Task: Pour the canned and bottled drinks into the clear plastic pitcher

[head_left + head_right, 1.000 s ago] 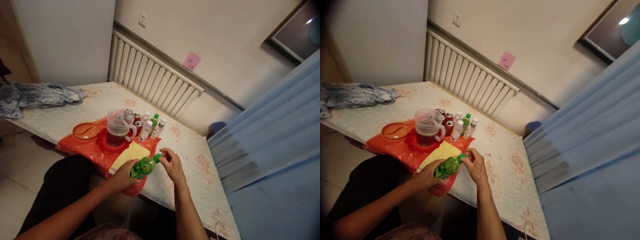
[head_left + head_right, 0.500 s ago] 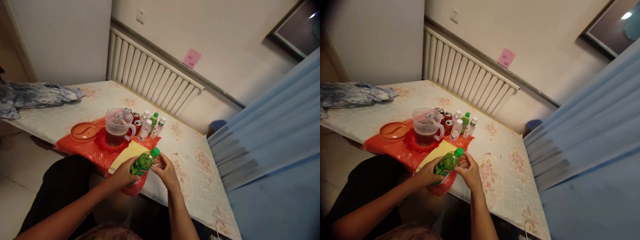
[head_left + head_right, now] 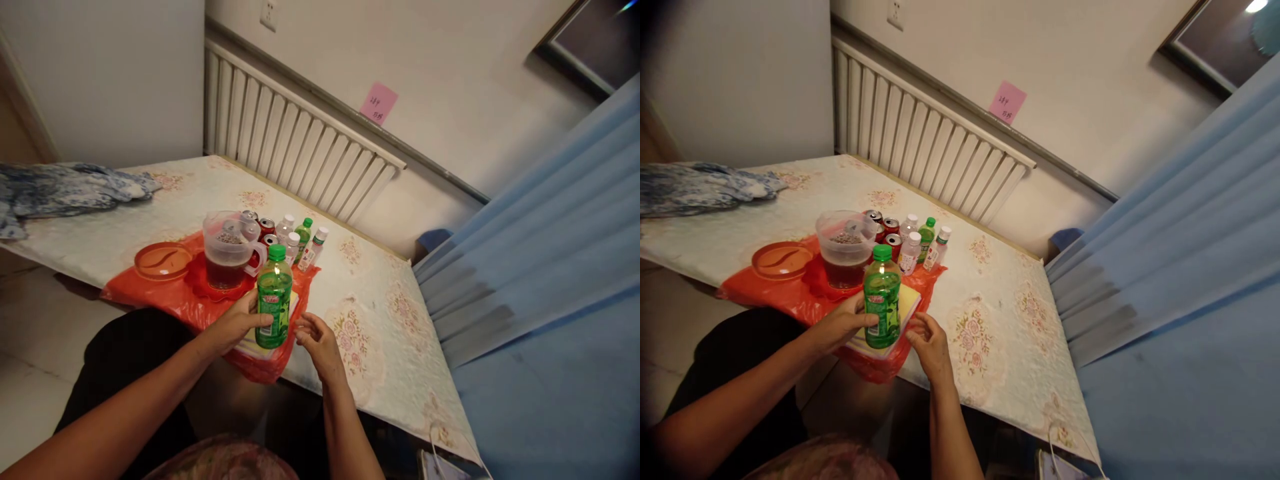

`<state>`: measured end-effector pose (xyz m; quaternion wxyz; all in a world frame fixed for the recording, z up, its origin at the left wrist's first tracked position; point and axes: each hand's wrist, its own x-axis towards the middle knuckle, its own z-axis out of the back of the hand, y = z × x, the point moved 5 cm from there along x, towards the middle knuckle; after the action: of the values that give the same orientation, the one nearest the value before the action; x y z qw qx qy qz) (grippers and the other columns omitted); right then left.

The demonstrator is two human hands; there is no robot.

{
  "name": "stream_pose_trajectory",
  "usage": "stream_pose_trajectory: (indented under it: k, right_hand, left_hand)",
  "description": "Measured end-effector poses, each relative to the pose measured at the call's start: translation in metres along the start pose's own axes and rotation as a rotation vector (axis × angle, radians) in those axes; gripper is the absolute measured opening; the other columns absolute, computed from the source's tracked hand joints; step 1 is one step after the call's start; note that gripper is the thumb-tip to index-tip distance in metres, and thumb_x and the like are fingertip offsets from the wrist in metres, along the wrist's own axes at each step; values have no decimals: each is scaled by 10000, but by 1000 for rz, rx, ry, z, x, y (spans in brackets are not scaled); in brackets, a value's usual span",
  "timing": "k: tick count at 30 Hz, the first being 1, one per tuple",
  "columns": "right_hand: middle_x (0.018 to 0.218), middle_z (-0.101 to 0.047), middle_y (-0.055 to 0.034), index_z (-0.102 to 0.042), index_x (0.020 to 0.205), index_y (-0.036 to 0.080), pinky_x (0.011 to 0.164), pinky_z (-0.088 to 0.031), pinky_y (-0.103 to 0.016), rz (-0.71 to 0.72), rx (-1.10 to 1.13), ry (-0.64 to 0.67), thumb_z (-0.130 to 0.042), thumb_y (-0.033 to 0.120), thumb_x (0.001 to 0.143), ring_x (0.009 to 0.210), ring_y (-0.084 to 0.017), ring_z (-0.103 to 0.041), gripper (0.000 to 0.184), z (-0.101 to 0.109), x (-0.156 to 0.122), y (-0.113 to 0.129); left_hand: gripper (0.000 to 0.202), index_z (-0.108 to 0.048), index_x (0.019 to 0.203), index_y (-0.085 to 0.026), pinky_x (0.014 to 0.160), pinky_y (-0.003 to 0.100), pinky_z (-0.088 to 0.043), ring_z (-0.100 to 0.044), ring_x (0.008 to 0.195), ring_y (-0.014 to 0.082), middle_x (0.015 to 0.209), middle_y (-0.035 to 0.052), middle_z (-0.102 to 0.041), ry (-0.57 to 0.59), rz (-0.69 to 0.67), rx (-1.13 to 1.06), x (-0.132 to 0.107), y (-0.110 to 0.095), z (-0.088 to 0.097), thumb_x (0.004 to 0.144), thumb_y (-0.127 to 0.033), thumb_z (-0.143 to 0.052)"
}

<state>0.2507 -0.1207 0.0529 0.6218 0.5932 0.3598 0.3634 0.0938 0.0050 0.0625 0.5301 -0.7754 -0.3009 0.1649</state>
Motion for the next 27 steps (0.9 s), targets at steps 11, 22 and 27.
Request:
stream_pose_trajectory:
  k: [11,22,27]
  right_hand:
    - [976,-756,-60,-693,1062,194,689,-558,-316,-54,57,-16,-807,306,662,828,-206,-710,432,9,-12,-18]
    - [909,-766,-43,-708,1003,194,660,-508,-295,-83,98,-48,-806,278,649,751,-179,-686,376,14,-20,-16]
    - [911,-763,-45,-705,1015,187,666,-509,-302,-80,91,-40,-799,280,662,737,-176,-680,377,14,-21,-15]
  left_hand:
    - [760,-543,1323,-152,943,408,-526,-644,1162,325,1263,121,-689,-3,-78,121,9,-27,-6,650,-327,-849]
    - [778,-521,1376,-157,1022,437,-497,-600,1248,338,1305,120,-673,-14,-154,316,10,-35,-14,664,-302,-801]
    - [773,-541,1376,-175,1081,440,-457,-604,1247,324,1341,107,-658,29,-210,362,9,-32,-19,653,-265,-800]
